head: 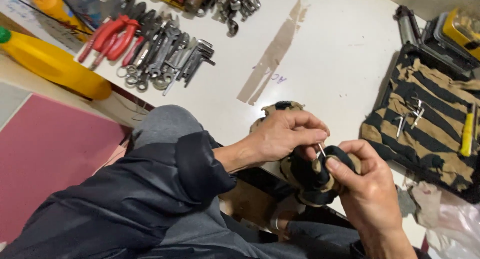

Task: Cleaning a small mechanical component by using a hex key to press a cloth into its crevices.

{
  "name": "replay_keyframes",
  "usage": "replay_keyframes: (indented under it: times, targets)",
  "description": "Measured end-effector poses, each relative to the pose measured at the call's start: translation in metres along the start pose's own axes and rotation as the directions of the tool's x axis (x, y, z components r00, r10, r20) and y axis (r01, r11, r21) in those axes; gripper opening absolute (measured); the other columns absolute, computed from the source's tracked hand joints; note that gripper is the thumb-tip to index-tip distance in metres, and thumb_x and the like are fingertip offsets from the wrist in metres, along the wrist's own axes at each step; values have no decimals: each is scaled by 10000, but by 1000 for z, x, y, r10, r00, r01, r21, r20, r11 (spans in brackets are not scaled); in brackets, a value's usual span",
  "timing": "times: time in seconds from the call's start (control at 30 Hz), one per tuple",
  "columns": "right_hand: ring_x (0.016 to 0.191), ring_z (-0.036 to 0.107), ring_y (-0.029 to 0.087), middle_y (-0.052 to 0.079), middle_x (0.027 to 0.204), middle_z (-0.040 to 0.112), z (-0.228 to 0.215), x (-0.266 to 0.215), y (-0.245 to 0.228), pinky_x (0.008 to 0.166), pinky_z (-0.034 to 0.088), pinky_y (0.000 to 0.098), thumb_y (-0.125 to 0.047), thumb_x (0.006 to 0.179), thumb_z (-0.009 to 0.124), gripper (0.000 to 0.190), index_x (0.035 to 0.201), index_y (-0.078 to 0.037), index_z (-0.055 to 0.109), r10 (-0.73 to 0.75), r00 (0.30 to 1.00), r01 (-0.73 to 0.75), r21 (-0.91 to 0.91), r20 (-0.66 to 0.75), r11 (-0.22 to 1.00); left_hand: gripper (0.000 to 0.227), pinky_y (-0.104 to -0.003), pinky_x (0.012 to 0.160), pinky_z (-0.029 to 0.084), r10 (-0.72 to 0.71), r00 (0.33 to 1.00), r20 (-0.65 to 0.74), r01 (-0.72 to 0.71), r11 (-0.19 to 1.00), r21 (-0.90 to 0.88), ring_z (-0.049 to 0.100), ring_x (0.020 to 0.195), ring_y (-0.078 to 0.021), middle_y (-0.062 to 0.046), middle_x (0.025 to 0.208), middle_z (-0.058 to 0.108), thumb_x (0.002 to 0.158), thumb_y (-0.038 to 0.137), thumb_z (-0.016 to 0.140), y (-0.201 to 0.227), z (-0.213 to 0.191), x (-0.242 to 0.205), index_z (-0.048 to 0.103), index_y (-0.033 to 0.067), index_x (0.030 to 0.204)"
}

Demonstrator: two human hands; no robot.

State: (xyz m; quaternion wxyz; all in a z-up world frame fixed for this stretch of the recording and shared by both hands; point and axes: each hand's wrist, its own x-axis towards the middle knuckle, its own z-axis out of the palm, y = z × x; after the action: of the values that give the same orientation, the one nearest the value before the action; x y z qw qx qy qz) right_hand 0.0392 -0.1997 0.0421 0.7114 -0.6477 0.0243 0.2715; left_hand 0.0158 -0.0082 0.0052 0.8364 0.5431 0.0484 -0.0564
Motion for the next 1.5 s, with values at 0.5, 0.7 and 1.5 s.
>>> replay_keyframes:
  times: [0.5, 0.7, 1.5]
  targets:
    - [804, 584, 118, 82, 912, 702, -3, -12, 3, 715, 468, 235, 2, 841, 771, 211, 1018, -2, 657, -359, 933, 287, -561, -19, 776, 163, -276, 685, 607, -231, 973, 15, 221, 908, -357, 662, 699, -145, -132, 922, 716, 938, 119, 702, 5, 15, -16, 674, -21, 1015]
    - [760, 606, 150, 105, 921, 699, -2, -12, -4, 669, 512, 257, 15, 870, 750, 210, 1051, -5, 646, -371, 928, 305, -506, -33, 807, 319, -235, 674, 558, -95, 984, -149, 87, 994, -62, 656, 782, -123, -105, 1038, 757, 941, 169, 655, 35, -3, -21, 701, 22, 1220]
    - [984, 655, 194, 91, 1064, 747, -40, 14, -10, 886, 520, 314, -138, 889, 765, 245, 1128, -86, 749, -189, 954, -68, -783, -231, 618, 128, -502, 587, 462, 226, 811, -539, 497, 217, 840, 591, 680, -367, -110, 785, 659, 859, 72, 618, 42, -247, 58, 690, 144, 782]
